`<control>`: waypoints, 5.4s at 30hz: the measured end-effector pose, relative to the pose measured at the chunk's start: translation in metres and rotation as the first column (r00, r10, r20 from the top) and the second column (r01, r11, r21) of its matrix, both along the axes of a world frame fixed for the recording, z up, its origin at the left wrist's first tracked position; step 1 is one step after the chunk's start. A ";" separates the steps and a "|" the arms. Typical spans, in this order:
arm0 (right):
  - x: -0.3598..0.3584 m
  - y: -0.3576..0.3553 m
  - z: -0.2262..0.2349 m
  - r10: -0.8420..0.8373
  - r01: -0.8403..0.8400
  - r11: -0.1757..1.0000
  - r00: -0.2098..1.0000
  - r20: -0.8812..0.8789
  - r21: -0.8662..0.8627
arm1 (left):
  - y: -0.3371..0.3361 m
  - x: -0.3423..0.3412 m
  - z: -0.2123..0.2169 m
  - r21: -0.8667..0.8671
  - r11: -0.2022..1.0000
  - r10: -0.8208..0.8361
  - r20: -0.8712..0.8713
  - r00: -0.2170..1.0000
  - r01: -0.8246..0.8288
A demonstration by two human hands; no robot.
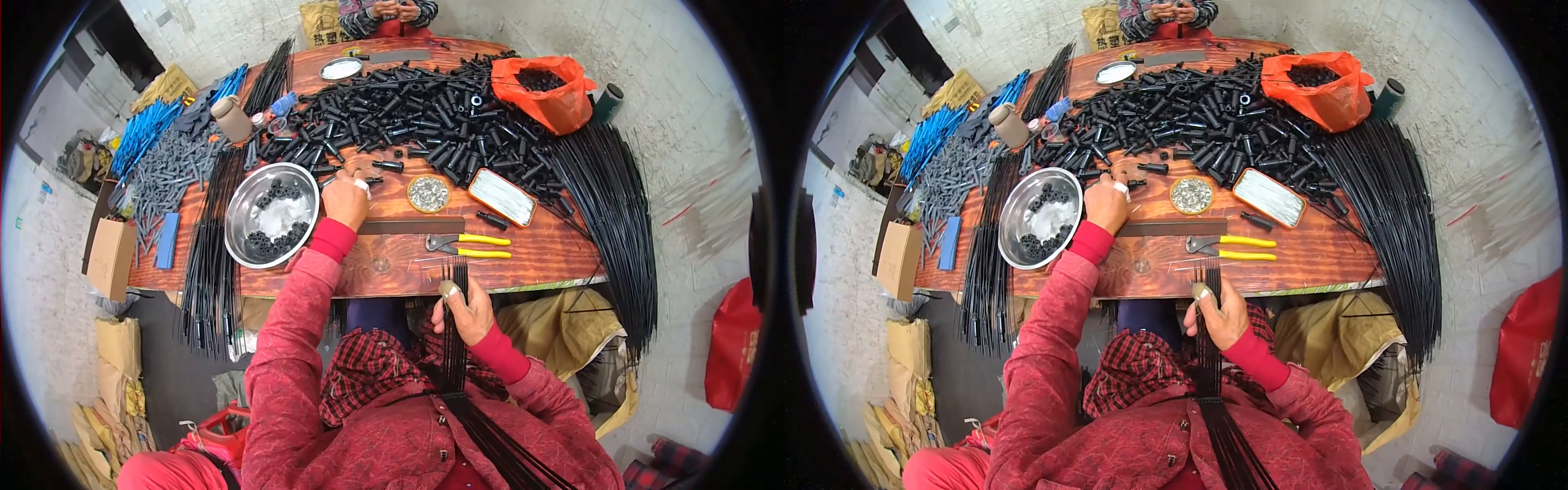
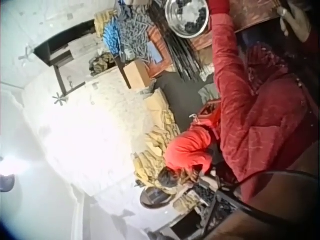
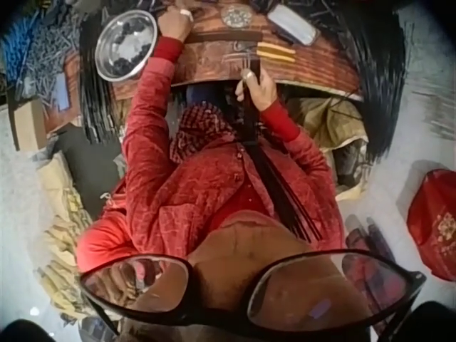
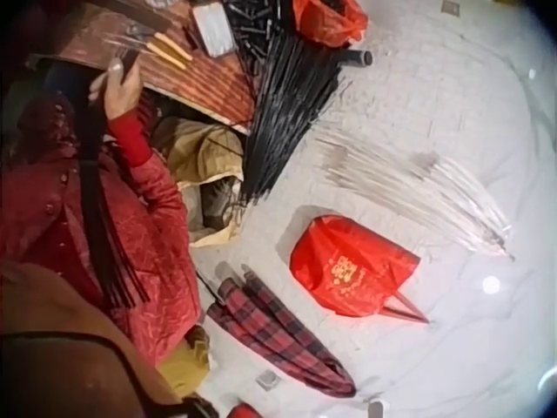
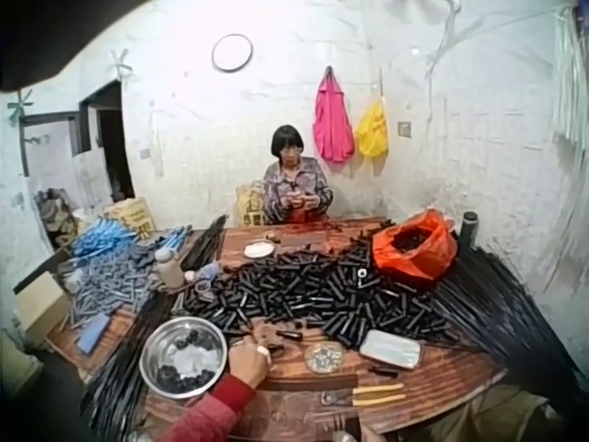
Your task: Assembling wire bundles by sliding plastic sleeves over wires and securing them to a circular metal frame.
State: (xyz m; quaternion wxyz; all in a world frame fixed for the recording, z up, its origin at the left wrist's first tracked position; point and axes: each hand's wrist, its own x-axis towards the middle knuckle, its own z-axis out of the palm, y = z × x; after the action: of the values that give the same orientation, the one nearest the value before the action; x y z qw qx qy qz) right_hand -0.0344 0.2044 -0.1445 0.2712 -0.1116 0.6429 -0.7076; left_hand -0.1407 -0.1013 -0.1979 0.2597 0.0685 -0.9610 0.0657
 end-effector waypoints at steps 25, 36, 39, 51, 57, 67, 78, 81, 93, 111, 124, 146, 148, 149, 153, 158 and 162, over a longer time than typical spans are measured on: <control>0.002 0.003 0.003 0.035 -0.036 0.998 0.999 -0.022 -0.044 | -0.005 -0.015 0.049 0.376 0.919 -0.089 -0.102 0.991 0.121; 0.006 0.007 0.009 0.012 -0.009 0.994 0.999 0.031 -0.105 | 0.020 0.005 0.039 0.289 0.939 -0.155 -0.134 0.979 0.188; 0.006 0.010 0.011 0.031 -0.025 0.983 0.999 0.031 -0.180 | 0.055 0.050 0.067 0.996 -0.052 -0.418 0.039 0.908 -0.067; 0.022 0.000 0.023 0.159 -0.162 0.955 0.987 -0.032 -0.250 | 0.096 0.138 0.079 0.721 -0.676 -0.372 -0.160 0.914 -0.149; 0.028 0.001 0.024 0.152 -0.159 0.955 0.987 -0.050 -0.251 | 0.100 0.144 0.080 0.742 -0.658 -0.389 -0.191 0.901 -0.127; 0.028 0.001 0.023 0.131 -0.141 0.962 0.990 -0.058 -0.235 | 0.098 0.144 0.077 0.643 -0.762 -0.356 -0.320 0.878 -0.074; 0.026 0.000 0.024 0.154 -0.156 0.960 0.988 -0.027 -0.234 | 0.098 0.142 0.063 0.578 -0.810 -0.384 -0.392 0.836 -0.100; 0.026 0.000 0.021 0.153 -0.157 0.957 0.988 -0.035 -0.244 | 0.098 0.143 0.064 0.579 -0.808 -0.383 -0.377 0.843 -0.108; 0.025 -0.001 0.020 0.168 -0.170 0.943 0.985 -0.034 -0.286 | 0.098 0.141 0.061 0.590 -0.799 -0.398 -0.371 0.839 -0.118; 0.024 -0.002 0.020 0.187 -0.180 0.953 0.982 0.008 -0.246 | 0.114 0.150 0.072 0.637 -0.768 -0.350 -0.338 0.874 -0.062; 0.020 -0.003 0.024 0.256 -0.216 0.938 0.959 0.121 -0.272 | 0.122 0.164 0.060 0.394 -0.919 -0.111 -0.218 0.970 -0.017; 0.022 -0.003 0.023 0.246 -0.209 0.940 0.963 0.110 -0.271 | 0.112 0.186 0.083 0.653 -0.755 -0.231 -0.345 0.910 0.056; 0.023 -0.005 0.026 0.232 -0.198 0.943 0.967 0.105 -0.266 | 0.110 0.185 0.084 0.652 -0.755 -0.232 -0.360 0.904 0.066; 0.023 -0.005 0.027 0.214 -0.182 0.948 0.972 0.099 -0.261 | 0.109 0.184 0.083 0.658 -0.752 -0.242 -0.338 0.909 0.045; 0.023 -0.004 0.024 0.207 -0.175 0.948 0.974 0.096 -0.265 | 0.111 0.182 0.085 0.714 -0.700 -0.276 -0.296 0.914 0.020; 0.022 -0.006 0.020 0.189 -0.167 0.957 0.980 0.070 -0.237 | 0.115 0.181 0.088 0.730 -0.684 -0.247 -0.247 0.937 0.011; 0.022 -0.006 0.024 0.183 -0.158 0.957 0.979 0.086 -0.242 | 0.119 0.180 0.089 0.723 -0.691 -0.211 -0.237 0.948 0.027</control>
State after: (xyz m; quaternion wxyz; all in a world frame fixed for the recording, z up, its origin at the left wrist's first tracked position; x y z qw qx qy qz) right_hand -0.0123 0.1986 -0.1200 0.3505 -0.1598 0.5272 -0.7574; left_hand 0.0389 0.0179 -0.1085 0.0005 0.1122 -0.4580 -0.8819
